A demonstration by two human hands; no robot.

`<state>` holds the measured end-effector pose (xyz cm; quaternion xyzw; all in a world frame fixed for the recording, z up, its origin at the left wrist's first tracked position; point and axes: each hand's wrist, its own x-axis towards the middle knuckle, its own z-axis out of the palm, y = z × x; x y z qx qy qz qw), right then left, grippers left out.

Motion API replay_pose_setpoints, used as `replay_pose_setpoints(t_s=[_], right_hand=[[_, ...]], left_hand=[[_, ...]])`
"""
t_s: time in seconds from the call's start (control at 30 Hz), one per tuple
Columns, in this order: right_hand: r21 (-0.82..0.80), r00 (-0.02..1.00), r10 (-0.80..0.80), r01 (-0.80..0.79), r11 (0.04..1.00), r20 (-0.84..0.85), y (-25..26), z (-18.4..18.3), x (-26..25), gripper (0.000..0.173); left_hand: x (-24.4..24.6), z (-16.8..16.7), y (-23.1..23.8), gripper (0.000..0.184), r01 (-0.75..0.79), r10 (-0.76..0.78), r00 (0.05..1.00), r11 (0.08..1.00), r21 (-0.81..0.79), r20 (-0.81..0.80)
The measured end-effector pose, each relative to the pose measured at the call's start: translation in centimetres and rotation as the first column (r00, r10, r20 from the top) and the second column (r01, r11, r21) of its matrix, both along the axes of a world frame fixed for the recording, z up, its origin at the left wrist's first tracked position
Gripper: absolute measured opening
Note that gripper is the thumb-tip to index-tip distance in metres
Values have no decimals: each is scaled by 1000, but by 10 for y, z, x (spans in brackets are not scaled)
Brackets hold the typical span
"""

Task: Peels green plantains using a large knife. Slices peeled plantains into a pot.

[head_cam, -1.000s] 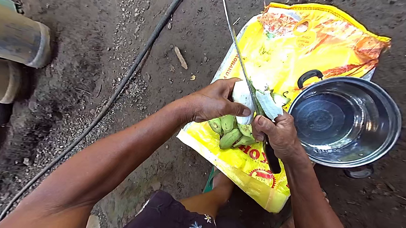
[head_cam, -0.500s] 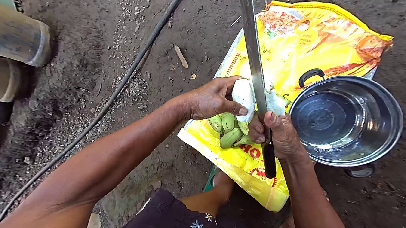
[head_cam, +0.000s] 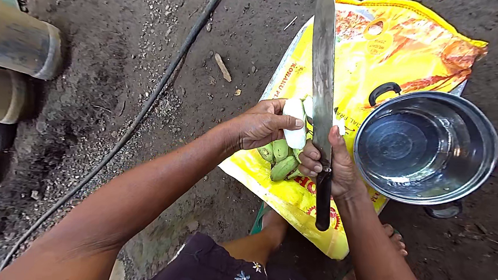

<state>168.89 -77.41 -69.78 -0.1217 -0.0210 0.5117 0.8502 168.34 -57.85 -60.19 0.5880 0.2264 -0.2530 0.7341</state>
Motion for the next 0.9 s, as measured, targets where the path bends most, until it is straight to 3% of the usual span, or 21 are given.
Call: replay_pose_setpoints(t_s=[0.1, 0.17, 0.3, 0.4, 0.43, 0.57, 0.67, 0.9], right_hand=[[59, 997, 56, -53, 997, -54, 1, -11, -5, 48], [-18, 996, 84, -84, 996, -24, -4, -11, -4, 48], [-308, 955, 174, -96, 947, 238, -19, 5, 7, 46], [-480, 871, 182, 68, 875, 457, -21, 26, 6, 33], [-508, 848, 163, 138, 850, 504, -20, 32, 4, 40], [-522, 722, 105, 384, 761, 684, -9, 40, -9, 76], [-498, 681, 78, 446, 744, 728, -5, 42, -12, 81], [-422, 732, 36, 352, 836, 681, -5, 41, -5, 81]], left_hand=[[-1, -7, 2, 22, -9, 9, 999, 1000, 6, -50], [-3, -10, 3, 20, -19, 20, 996, 1000, 10, -81], [-3, -7, 7, 22, -44, 43, 997, 999, -13, -67], [-2, -1, 8, 27, -85, 85, 996, 996, -39, -7], [-2, 1, 9, 28, -95, 96, 995, 994, -52, 18], [-3, 8, 10, 38, -123, 130, 986, 990, -71, 104], [-2, 14, 10, 40, -122, 127, 982, 992, -43, 137], [-3, 20, 10, 43, -108, 102, 976, 994, 22, 191]])
